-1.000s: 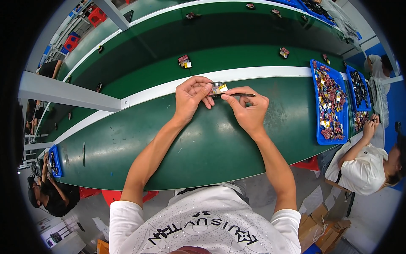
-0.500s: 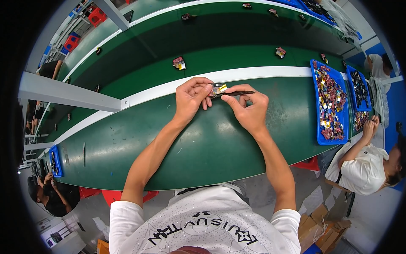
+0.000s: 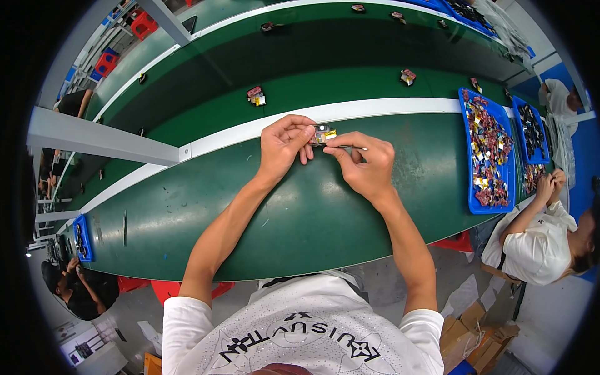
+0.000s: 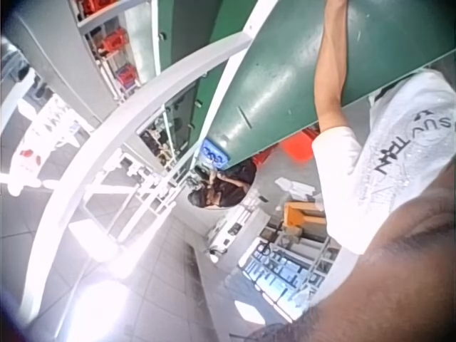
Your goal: Assembling small electronic components using tweezers on a production line.
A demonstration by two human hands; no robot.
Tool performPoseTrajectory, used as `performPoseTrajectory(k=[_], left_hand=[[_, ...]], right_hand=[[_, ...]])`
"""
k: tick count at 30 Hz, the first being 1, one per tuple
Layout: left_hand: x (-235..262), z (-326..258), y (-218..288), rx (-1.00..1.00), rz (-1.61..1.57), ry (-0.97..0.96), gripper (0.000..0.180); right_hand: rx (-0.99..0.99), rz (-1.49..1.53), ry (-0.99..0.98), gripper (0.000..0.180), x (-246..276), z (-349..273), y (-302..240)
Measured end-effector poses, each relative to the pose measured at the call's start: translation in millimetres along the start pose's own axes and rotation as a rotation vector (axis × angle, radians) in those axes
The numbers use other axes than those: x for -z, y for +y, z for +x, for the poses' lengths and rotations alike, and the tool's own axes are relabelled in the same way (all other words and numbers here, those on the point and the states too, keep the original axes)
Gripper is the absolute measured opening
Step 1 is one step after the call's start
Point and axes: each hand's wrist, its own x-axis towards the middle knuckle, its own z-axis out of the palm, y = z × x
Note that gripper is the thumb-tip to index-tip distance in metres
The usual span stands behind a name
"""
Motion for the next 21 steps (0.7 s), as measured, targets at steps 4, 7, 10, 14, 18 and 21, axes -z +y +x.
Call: performPoseTrajectory(k=[4,7,10,14,18,21], left_hand=[[0,2,2,0.016,0.010,-0.023,0.016],[-3,2,6,0.043,0.039,-0.062,0.020],[-6,1,5,0.007,0.056,-0.051,0.021],[-10,-1,3,0.016,0.106,0.017,0.019],[-17,-1,8,0.014,0.193,0.073,0.014],[-9,0,22,0.036,0.282,0.087,0.013]], right_hand=[[0.081,0.001,0.001,0.014,0,-2,1],[0.127,-0.044,0.029,0.015,-1,-2,-3],[0.179,-0.087,0.043,0.016,-3,-2,-8],[0.261,-0.123,0.059,0.018,-6,-2,-10],[0.305,-0.133,0.051,0.016,-4,-2,-9],[0.152,-0.017,0.038,0.015,0,0,-6]])
